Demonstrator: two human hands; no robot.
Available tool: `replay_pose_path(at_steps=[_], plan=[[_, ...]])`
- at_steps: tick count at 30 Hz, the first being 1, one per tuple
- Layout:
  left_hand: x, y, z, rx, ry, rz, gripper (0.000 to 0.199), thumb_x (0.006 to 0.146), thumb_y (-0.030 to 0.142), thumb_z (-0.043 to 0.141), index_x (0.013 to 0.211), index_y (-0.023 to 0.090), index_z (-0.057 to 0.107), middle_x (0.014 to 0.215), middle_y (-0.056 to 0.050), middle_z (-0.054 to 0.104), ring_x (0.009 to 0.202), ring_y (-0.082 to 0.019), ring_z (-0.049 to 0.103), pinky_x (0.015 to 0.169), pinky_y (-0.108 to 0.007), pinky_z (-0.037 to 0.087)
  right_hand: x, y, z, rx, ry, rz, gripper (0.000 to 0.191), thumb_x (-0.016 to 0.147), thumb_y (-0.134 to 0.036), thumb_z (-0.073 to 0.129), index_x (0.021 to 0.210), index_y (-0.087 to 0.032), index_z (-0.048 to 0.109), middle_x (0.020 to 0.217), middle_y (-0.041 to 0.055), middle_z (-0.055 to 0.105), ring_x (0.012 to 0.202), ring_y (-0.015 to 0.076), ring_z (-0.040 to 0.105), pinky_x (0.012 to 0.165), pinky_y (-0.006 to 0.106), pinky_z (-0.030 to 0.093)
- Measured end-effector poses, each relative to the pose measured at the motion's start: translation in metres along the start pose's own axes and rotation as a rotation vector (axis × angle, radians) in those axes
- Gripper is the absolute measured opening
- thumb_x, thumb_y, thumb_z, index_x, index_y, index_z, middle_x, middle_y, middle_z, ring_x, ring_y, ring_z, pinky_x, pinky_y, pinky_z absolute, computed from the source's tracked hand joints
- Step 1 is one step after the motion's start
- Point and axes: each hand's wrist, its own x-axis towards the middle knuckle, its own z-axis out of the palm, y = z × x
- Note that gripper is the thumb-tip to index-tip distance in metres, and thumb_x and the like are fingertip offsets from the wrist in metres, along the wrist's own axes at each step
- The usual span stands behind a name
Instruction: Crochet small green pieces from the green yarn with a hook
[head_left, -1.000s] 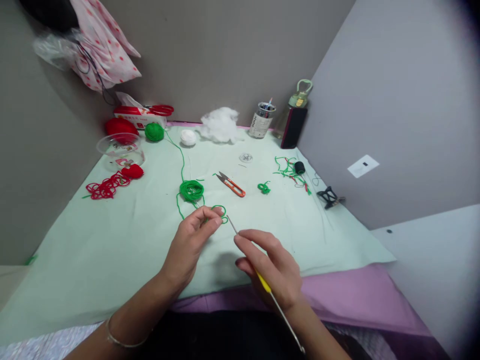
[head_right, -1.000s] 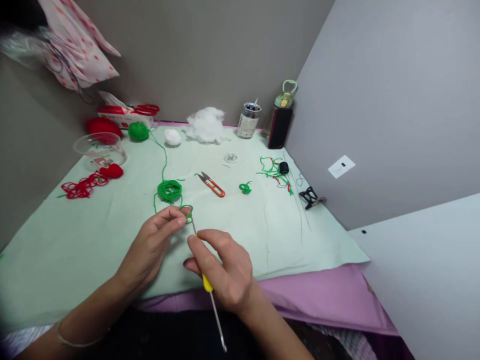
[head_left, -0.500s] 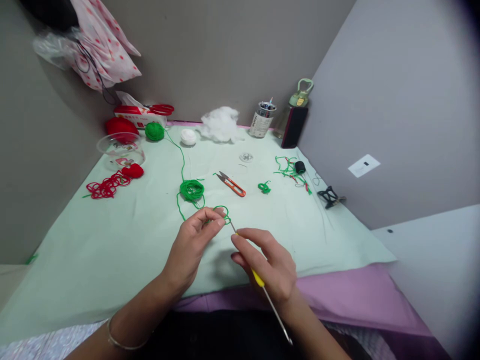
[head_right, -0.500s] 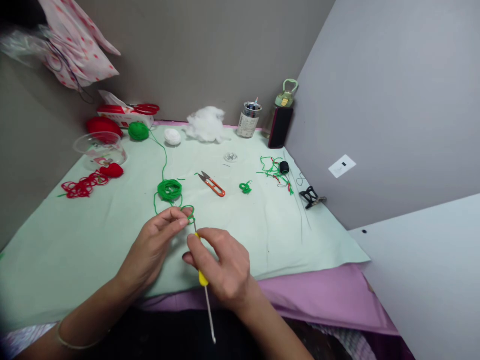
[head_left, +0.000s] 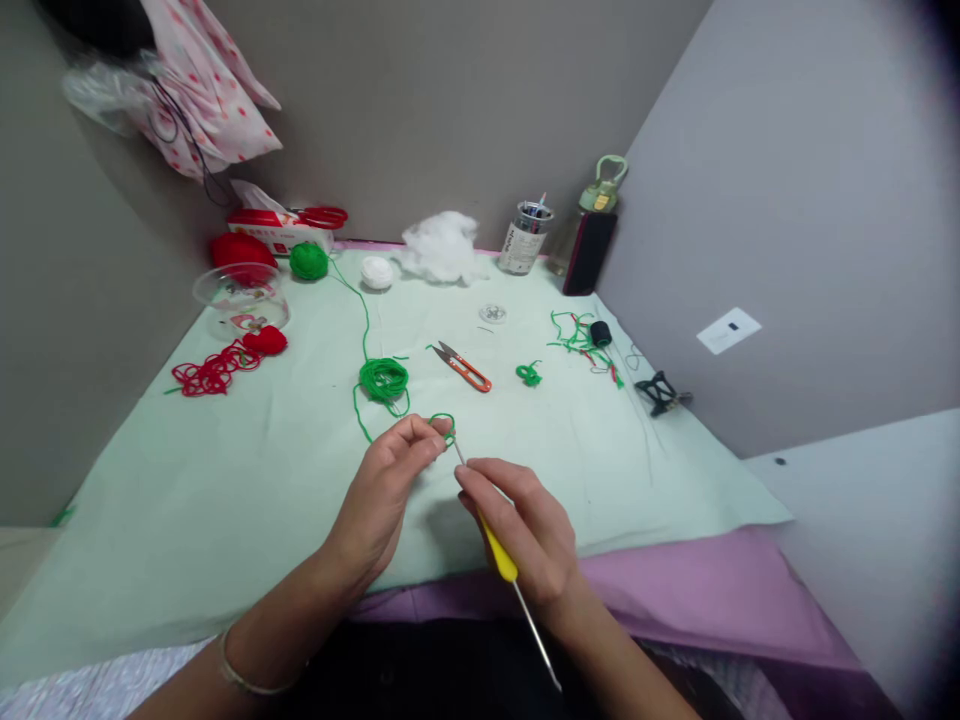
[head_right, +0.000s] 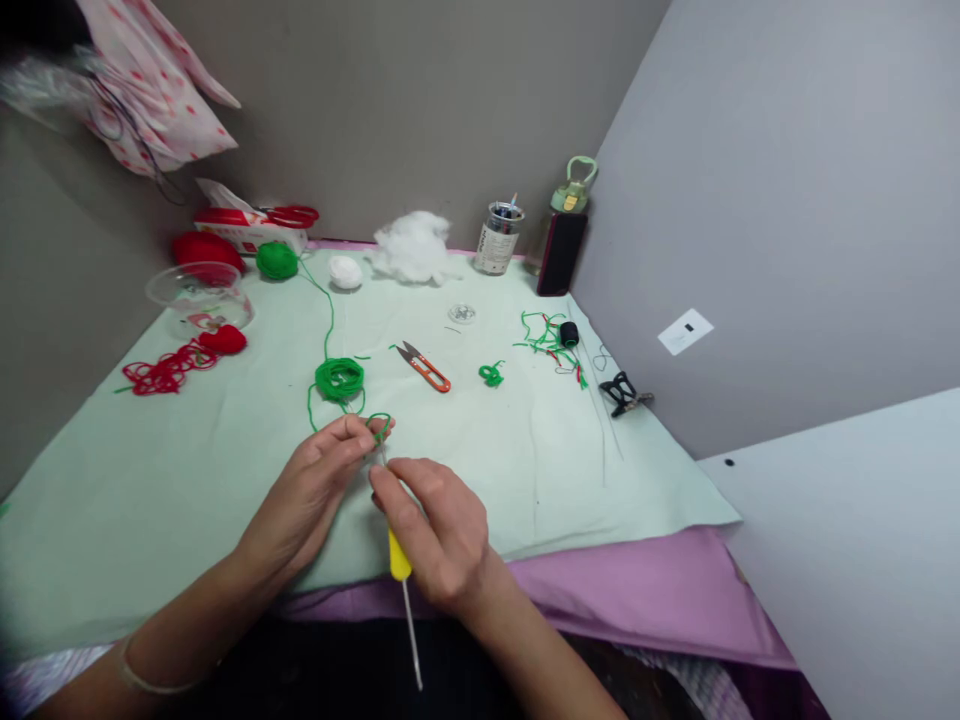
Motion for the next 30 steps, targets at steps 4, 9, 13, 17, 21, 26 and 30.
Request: replay_pose_path(at_steps=[4, 9, 13, 17, 21, 26, 30], plan=[[-0.001, 0.001, 0.001, 0.036, -0.050, 0.010, 0.018, 0.089, 0.030, 0.076, 0.076, 0.022, 0.065, 0.104, -0.004, 0.070, 0.128, -0.026, 0.056, 0.109, -0.036, 0.034, 0.007, 0.003, 0.002, 0.196, 0.035, 0.167, 0.036, 0.101, -0.006, 0.057, 0.132, -0.020, 0.069, 0.107, 0.0110, 0.077, 0.095, 0.0184, 0.075, 0.079, 0.030, 0.065], [-0.002, 0.004, 0.001, 0.125, -0.110, 0.061, 0.017, 0.094, 0.033, 0.073, 0.082, 0.023, 0.067, 0.103, -0.002, 0.070, 0.117, -0.022, 0.060, 0.105, -0.033, 0.039, 0.019, 0.009, -0.007, 0.486, 0.071, 0.431, 0.022, 0.107, -0.020, 0.054, 0.113, -0.024, 0.075, 0.091, 0.0037, 0.075, 0.085, 0.0153, 0.072, 0.078, 0.029, 0.061], [-0.004, 0.005, 0.000, 0.194, -0.148, 0.103, 0.017, 0.098, 0.036, 0.070, 0.087, 0.024, 0.067, 0.104, -0.002, 0.070, 0.116, -0.021, 0.060, 0.103, -0.032, 0.040, 0.019, 0.014, -0.006, 0.744, 0.167, 0.688, 0.021, 0.107, -0.031, 0.058, 0.104, -0.025, 0.078, 0.086, 0.0008, 0.074, 0.076, 0.0124, 0.073, 0.074, 0.026, 0.060], [-0.005, 0.005, -0.001, 0.233, -0.179, 0.103, 0.017, 0.100, 0.039, 0.067, 0.089, 0.025, 0.068, 0.107, -0.002, 0.071, 0.120, -0.021, 0.059, 0.105, -0.031, 0.039, 0.020, 0.020, -0.002, 0.996, 0.220, 0.888, 0.021, 0.102, -0.040, 0.067, 0.097, -0.024, 0.079, 0.080, -0.0002, 0.074, 0.071, 0.0112, 0.071, 0.072, 0.025, 0.058], [-0.005, 0.005, -0.001, 0.242, -0.188, 0.095, 0.017, 0.100, 0.039, 0.067, 0.092, 0.024, 0.068, 0.107, -0.003, 0.071, 0.115, -0.022, 0.062, 0.104, -0.033, 0.041, 0.023, 0.021, 0.001, 1.131, 0.259, 0.997, 0.014, 0.087, -0.036, 0.084, 0.092, -0.023, 0.080, 0.073, -0.0021, 0.072, 0.064, 0.0101, 0.066, 0.067, 0.023, 0.055], [-0.008, 0.007, 0.002, 0.251, -0.235, 0.106, 0.015, 0.100, 0.037, 0.068, 0.092, 0.023, 0.068, 0.102, -0.001, 0.072, 0.106, -0.021, 0.062, 0.098, -0.033, 0.043, 0.022, 0.017, 0.006, 1.129, 0.203, 0.983, 0.016, 0.089, -0.038, 0.083, 0.095, -0.024, 0.084, 0.076, -0.0009, 0.071, 0.067, 0.0103, 0.064, 0.070, 0.025, 0.053], [-0.008, 0.010, 0.004, 0.261, -0.291, 0.131, 0.016, 0.101, 0.035, 0.065, 0.090, 0.024, 0.066, 0.092, 0.000, 0.073, 0.101, -0.021, 0.066, 0.098, -0.034, 0.046, 0.022, 0.015, 0.009, 1.155, 0.182, 0.942, 0.015, 0.090, -0.038, 0.081, 0.095, -0.025, 0.084, 0.086, 0.0016, 0.074, 0.067, 0.0103, 0.062, 0.064, 0.025, 0.050]])
